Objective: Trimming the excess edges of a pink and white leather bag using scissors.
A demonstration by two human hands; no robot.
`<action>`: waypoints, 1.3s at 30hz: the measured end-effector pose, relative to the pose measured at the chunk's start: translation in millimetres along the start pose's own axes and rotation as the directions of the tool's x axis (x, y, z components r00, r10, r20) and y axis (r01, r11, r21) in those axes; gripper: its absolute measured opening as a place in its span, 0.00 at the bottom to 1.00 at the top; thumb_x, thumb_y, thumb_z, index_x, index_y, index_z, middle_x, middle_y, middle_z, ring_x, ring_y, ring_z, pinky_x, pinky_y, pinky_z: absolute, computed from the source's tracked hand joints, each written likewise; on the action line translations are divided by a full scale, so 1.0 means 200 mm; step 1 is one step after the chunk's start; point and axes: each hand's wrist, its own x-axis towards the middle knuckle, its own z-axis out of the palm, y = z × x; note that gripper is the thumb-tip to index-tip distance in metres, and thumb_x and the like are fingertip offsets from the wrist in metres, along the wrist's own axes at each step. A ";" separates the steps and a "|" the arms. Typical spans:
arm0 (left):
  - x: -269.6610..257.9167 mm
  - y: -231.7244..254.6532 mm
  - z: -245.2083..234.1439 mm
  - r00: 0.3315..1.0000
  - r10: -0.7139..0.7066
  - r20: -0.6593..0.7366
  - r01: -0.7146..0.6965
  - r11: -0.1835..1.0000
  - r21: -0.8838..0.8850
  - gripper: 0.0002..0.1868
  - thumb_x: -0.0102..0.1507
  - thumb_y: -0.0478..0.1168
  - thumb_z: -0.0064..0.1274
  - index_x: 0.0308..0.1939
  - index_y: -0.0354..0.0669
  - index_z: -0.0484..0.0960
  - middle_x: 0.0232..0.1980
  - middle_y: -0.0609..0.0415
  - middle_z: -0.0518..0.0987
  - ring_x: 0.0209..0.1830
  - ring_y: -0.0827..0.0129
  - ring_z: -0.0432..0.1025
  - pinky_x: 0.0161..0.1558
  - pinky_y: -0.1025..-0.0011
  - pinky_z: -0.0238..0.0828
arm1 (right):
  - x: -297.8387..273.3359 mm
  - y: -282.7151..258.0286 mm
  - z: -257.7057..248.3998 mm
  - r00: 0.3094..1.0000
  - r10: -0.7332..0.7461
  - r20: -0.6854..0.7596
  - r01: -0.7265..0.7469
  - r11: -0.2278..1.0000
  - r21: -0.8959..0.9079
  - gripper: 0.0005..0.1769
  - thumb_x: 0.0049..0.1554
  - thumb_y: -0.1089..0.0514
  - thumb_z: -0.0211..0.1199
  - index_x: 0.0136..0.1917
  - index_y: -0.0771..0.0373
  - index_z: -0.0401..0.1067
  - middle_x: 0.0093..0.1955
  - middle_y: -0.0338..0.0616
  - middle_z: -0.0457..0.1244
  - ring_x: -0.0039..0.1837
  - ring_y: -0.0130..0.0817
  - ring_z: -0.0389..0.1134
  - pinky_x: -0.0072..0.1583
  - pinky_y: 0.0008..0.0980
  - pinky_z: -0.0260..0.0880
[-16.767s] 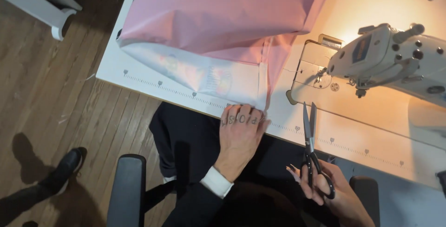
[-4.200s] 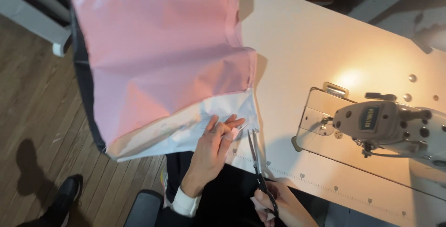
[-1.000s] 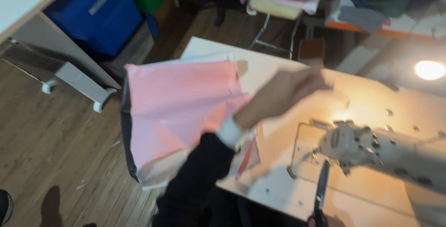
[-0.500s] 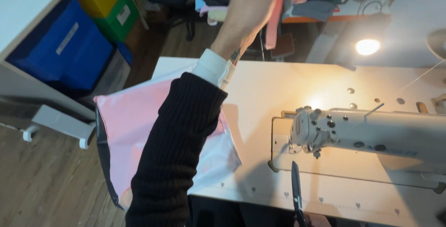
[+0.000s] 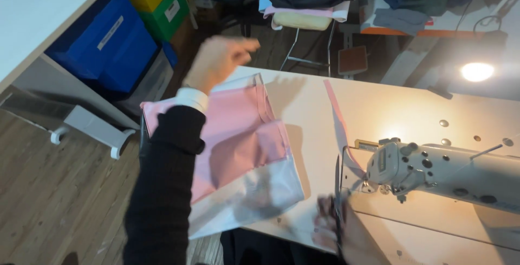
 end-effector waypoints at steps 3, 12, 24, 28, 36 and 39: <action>0.01 -0.10 0.22 0.982 0.066 0.178 -0.056 0.997 -0.062 0.21 0.61 0.38 0.60 0.59 0.54 0.84 0.50 0.50 0.82 0.48 0.56 0.76 0.52 0.60 0.71 | 0.48 -0.23 0.02 0.997 -0.077 -0.018 0.077 0.997 0.001 0.25 0.46 0.64 0.76 0.50 0.65 0.61 0.65 0.41 0.64 0.58 0.32 0.67 0.60 0.31 0.71; 0.04 -0.40 0.07 0.835 0.051 0.548 -0.241 0.929 0.280 0.12 0.56 0.40 0.61 0.44 0.55 0.87 0.48 0.61 0.83 0.58 0.65 0.72 0.77 0.48 0.42 | 0.81 -0.11 0.02 0.973 0.202 -0.109 -0.195 0.978 0.068 0.25 0.48 0.70 0.73 0.54 0.62 0.64 0.56 0.46 0.66 0.51 0.34 0.74 0.55 0.33 0.76; -0.28 -0.21 -1.42 0.918 -0.347 0.192 0.242 0.873 0.424 0.15 0.60 0.54 0.63 0.44 0.52 0.88 0.42 0.49 0.78 0.46 0.57 0.72 0.51 0.59 0.69 | 1.12 -0.62 0.02 0.947 -0.287 -0.146 0.322 0.860 0.395 0.24 0.46 0.80 0.65 0.49 0.59 0.63 0.52 0.37 0.59 0.57 0.31 0.64 0.66 0.40 0.70; -0.31 -0.15 -1.67 0.942 -0.280 0.185 0.171 0.875 0.452 0.15 0.64 0.54 0.60 0.44 0.49 0.87 0.37 0.54 0.78 0.51 0.56 0.70 0.53 0.58 0.67 | 1.10 -0.66 0.10 0.843 -0.532 0.074 0.468 0.795 0.386 0.19 0.48 0.79 0.69 0.43 0.64 0.64 0.50 0.40 0.60 0.76 0.29 0.63 0.68 0.41 0.67; -0.11 0.16 -0.56 0.991 0.044 -0.123 0.062 0.676 0.734 0.15 0.72 0.45 0.51 0.64 0.55 0.75 0.70 0.57 0.66 0.77 0.50 0.57 0.75 0.33 0.45 | 0.53 -0.29 0.36 0.993 -0.061 0.103 0.025 0.947 0.320 0.24 0.44 0.77 0.70 0.47 0.60 0.62 0.44 0.35 0.59 0.48 0.28 0.63 0.52 0.30 0.66; -0.41 0.34 0.14 0.959 -0.191 -0.210 0.267 0.859 0.438 0.31 0.70 0.53 0.49 0.76 0.55 0.63 0.82 0.61 0.53 0.81 0.44 0.46 0.72 0.28 0.39 | 0.35 -0.04 0.30 0.999 0.030 0.023 -0.036 0.942 0.333 0.24 0.46 0.76 0.70 0.48 0.60 0.62 0.42 0.36 0.59 0.44 0.25 0.63 0.48 0.28 0.67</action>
